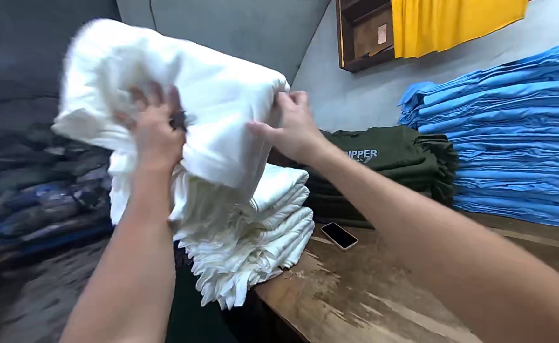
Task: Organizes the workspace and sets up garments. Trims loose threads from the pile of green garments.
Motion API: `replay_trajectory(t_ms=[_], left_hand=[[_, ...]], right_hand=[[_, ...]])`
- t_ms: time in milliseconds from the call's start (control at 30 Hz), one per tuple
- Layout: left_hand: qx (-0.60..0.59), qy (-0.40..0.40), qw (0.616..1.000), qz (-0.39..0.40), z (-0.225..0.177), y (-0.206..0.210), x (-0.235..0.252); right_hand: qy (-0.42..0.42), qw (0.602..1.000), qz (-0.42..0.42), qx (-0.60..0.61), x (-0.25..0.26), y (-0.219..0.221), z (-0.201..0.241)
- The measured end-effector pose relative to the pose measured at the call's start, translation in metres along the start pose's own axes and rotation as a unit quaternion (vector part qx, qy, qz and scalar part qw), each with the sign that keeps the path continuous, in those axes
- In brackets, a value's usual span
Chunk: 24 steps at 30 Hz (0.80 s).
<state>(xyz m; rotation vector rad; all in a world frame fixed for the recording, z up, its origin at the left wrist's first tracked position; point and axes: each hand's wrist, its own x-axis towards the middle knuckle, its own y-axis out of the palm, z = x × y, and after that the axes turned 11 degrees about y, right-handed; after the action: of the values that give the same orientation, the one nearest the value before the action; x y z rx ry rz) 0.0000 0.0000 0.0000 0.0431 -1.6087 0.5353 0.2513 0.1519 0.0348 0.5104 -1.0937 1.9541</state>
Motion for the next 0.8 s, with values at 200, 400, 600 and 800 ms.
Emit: replay_trajectory(t_ms=[200, 400, 600, 800], left_hand=[[-0.082, -0.143, 0.922, 0.351, 0.028, 0.157, -0.043], [-0.022, -0.081, 0.956, 0.283, 0.015, 0.148, -0.044], [0.006, 0.019, 0.997, 0.079, -0.139, 0.12, -0.224], [0.011, -0.148, 0.844, 0.515, -0.17, 0.202, -0.321]], right_hand=[[0.079, 0.994, 0.036, -0.07, -0.05, -0.036, -0.114], [0.218, 0.951, 0.14, -0.171, -0.211, -0.097, -0.264], [0.369, 0.91, 0.042, -0.186, -0.332, -0.131, -0.351], [0.328, 0.925, 0.08, -0.175, -0.347, -0.15, -0.364]])
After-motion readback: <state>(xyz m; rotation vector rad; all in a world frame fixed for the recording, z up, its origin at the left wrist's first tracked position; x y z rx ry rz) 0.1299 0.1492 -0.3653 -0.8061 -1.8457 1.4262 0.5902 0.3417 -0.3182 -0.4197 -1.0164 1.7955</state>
